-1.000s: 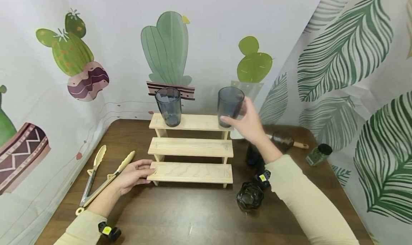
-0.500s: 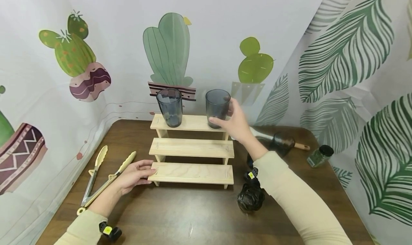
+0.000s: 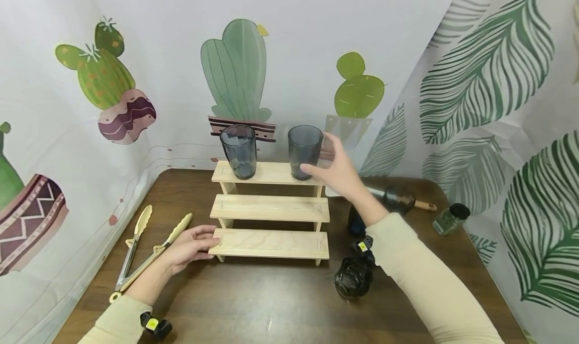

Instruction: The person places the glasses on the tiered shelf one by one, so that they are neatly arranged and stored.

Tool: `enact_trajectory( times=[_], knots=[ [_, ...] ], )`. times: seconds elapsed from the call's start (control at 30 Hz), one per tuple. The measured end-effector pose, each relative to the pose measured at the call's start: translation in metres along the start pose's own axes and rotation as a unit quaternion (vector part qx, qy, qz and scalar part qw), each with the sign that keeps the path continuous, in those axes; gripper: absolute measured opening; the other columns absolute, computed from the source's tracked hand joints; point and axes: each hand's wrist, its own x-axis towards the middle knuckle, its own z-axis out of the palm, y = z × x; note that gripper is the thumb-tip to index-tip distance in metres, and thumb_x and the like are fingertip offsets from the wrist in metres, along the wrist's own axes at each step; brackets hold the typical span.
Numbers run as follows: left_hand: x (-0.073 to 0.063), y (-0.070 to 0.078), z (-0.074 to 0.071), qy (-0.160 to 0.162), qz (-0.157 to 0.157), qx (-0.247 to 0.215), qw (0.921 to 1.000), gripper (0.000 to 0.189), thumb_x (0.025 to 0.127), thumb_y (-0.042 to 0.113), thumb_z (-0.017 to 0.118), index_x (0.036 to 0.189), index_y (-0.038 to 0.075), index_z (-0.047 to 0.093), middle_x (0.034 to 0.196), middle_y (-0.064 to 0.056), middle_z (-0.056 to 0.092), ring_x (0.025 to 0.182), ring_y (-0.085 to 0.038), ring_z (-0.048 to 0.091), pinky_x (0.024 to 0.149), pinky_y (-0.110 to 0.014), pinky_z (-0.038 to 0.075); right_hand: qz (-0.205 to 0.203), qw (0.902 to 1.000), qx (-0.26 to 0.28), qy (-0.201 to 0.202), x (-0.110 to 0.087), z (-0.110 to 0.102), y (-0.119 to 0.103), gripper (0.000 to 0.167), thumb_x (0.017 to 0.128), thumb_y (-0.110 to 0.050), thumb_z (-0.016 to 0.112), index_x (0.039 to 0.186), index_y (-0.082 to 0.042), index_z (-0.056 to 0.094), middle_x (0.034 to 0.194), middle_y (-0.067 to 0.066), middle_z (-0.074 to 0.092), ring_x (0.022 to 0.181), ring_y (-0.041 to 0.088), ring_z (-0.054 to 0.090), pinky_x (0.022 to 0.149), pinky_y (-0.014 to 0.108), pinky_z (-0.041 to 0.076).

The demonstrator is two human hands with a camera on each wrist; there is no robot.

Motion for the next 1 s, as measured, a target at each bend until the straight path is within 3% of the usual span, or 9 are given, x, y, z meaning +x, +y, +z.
enact_trajectory(
  times=[0.33,0.6,0.67,0.83,0.97,1.0],
  knots=[
    [-0.001,0.000,-0.001,0.001,-0.001,0.002,1.0000,0.061,0.094,0.010,0.076,0.144,-0.008,0.045,0.122,-0.020,0.063,0.091,-0.023,0.069,0.076,-0.037,0.062,0.003,0.9966,-0.082,0.001,-0.045,-0.044,-0.008,0.089,0.094,-0.030,0.081,0.163,-0.018,0.026,0.151,0.016,0.049,0.136,0.036,0.049,0.112,0.056,0.041],
    [-0.001,-0.001,-0.001,-0.001,0.001,0.001,1.0000,0.062,0.095,0.010,0.075,0.145,-0.009,0.044,0.121,-0.019,0.064,0.091,-0.024,0.069,0.075,-0.037,0.062,-0.013,0.9892,-0.144,0.025,-0.090,-0.066,0.002,0.079,0.095,-0.025,0.080,0.160,-0.017,0.035,0.145,0.014,0.053,0.132,0.035,0.052,0.108,0.056,0.042],
    [-0.001,-0.001,-0.001,-0.002,0.001,0.002,1.0000,0.062,0.095,0.011,0.075,0.145,-0.009,0.044,0.121,-0.019,0.064,0.091,-0.024,0.069,0.075,-0.037,0.062,-0.013,0.9869,-0.157,0.033,-0.102,-0.069,0.007,0.079,0.095,-0.024,0.080,0.160,-0.017,0.035,0.145,0.014,0.053,0.132,0.034,0.052,0.108,0.049,0.043],
    [-0.001,-0.001,0.000,-0.004,0.000,0.001,1.0000,0.062,0.095,0.011,0.075,0.145,-0.009,0.044,0.121,-0.019,0.064,0.092,-0.023,0.069,0.076,-0.036,0.062,-0.010,0.9813,-0.182,0.061,-0.131,-0.076,0.026,0.079,0.094,-0.023,0.081,0.159,-0.017,0.036,0.147,0.012,0.051,0.130,0.028,0.051,0.099,0.014,0.042],
    [0.000,0.000,0.000,-0.002,-0.001,0.002,1.0000,0.062,0.095,0.011,0.075,0.146,-0.008,0.044,0.122,-0.020,0.063,0.092,-0.023,0.069,0.076,-0.036,0.062,-0.006,0.9791,-0.190,0.071,-0.150,-0.080,0.045,0.082,0.094,-0.022,0.081,0.160,-0.014,0.034,0.149,0.016,0.048,0.128,0.010,0.050,0.093,0.005,0.038],
    [-0.001,0.000,0.000,-0.002,-0.001,0.002,1.0000,0.062,0.095,0.011,0.075,0.146,-0.008,0.044,0.122,-0.020,0.063,0.091,-0.023,0.069,0.076,-0.036,0.062,-0.001,0.9792,-0.190,0.072,-0.154,-0.080,0.049,0.082,0.094,-0.022,0.081,0.160,-0.013,0.034,0.149,0.017,0.048,0.129,0.011,0.050,0.092,0.004,0.038]
  ],
)
